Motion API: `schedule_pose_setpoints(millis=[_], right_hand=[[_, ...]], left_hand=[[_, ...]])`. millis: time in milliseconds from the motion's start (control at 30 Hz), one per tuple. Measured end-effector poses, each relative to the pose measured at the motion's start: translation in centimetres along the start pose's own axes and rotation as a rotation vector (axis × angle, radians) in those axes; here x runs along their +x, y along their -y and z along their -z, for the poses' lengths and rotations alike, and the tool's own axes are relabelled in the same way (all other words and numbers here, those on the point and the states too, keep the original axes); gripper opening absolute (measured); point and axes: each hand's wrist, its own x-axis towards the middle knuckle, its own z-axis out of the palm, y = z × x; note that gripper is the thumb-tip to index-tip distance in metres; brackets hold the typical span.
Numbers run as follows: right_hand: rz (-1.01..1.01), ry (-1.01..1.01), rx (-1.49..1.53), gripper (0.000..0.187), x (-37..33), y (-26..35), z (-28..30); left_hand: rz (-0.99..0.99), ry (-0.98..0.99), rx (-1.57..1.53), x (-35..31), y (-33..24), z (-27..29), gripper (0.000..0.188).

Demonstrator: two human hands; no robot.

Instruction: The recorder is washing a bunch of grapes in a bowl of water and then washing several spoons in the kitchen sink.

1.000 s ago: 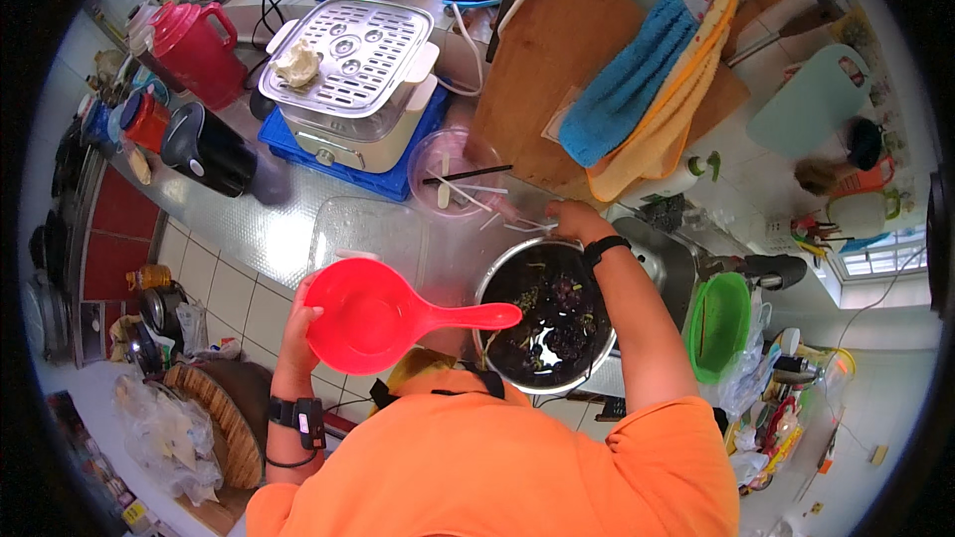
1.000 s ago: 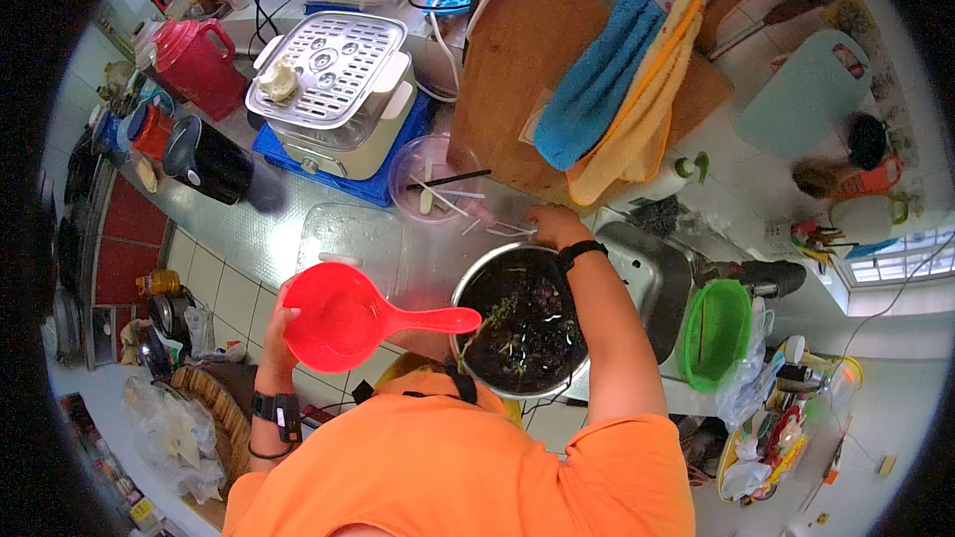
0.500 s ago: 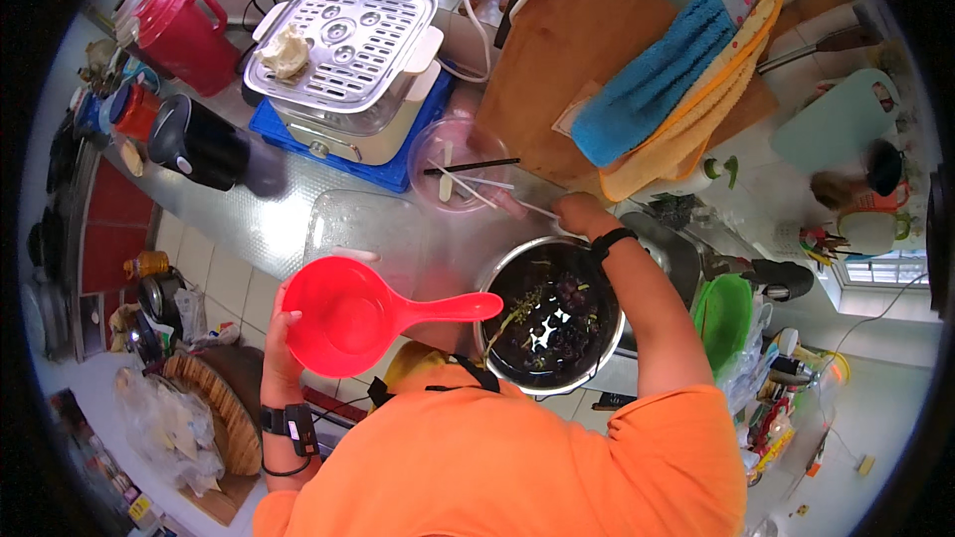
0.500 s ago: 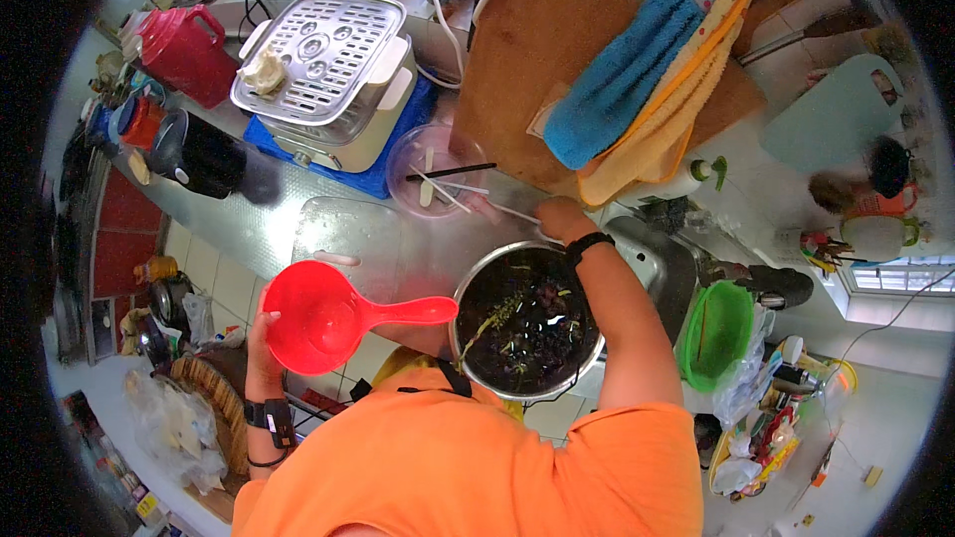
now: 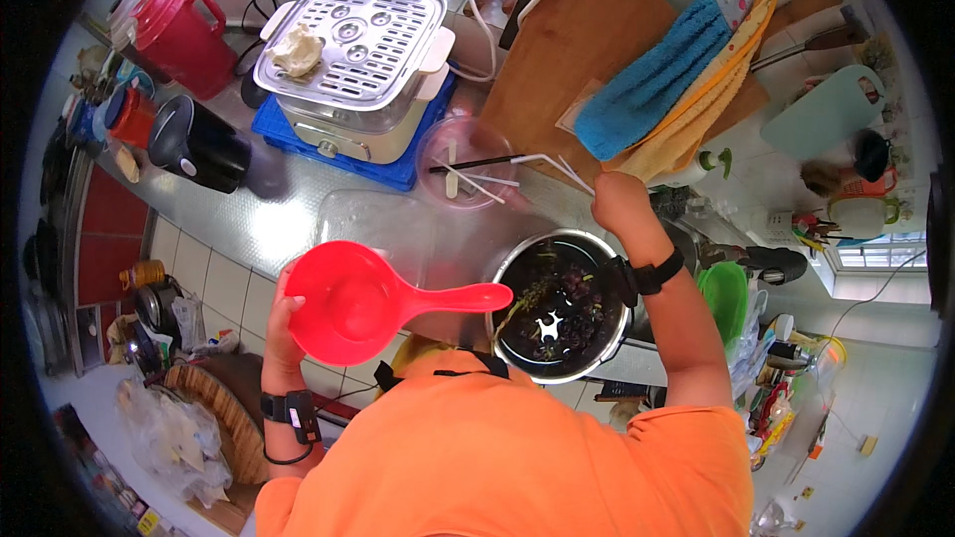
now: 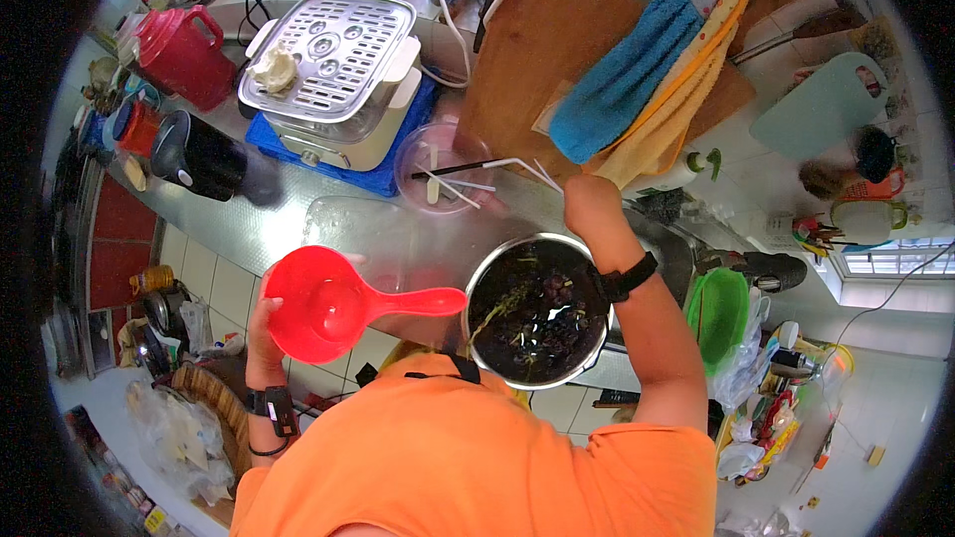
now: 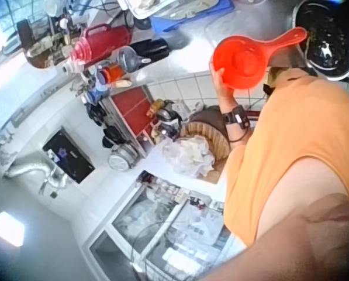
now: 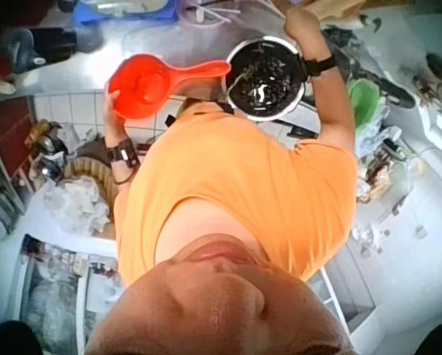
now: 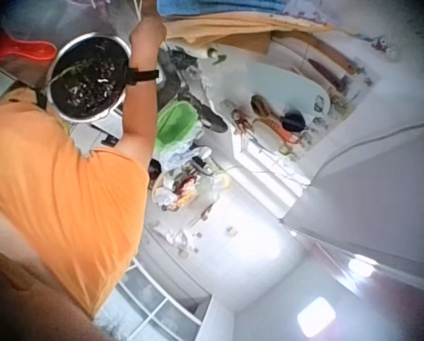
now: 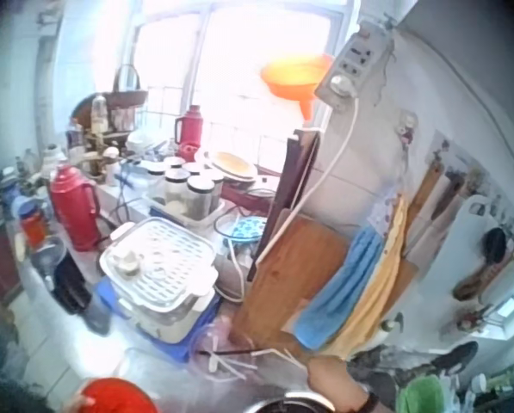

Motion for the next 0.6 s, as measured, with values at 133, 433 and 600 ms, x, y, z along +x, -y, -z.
schedule_pose_setpoints(millis=[133, 433, 600], right_hand=[[0.114, -0.08, 0.104, 0.011, 1.4, 3.2, 1.5], [0.127, -0.221, 0.662, 0.055, 6.6, 8.3, -0.1], [0.146, -0.15, 0.965, 0.052, 1.1, 4.4, 0.6]], left_hand=[[0.004, 0.011, -0.024, -0.7, -0.2, 0.8, 0.06], [-0.031, 0.051, -0.013, -0.3, -0.3, 0.2, 0.058], [-0.002, 0.087, -0.002, 1.0, 0.4, 0.8, 0.056]])
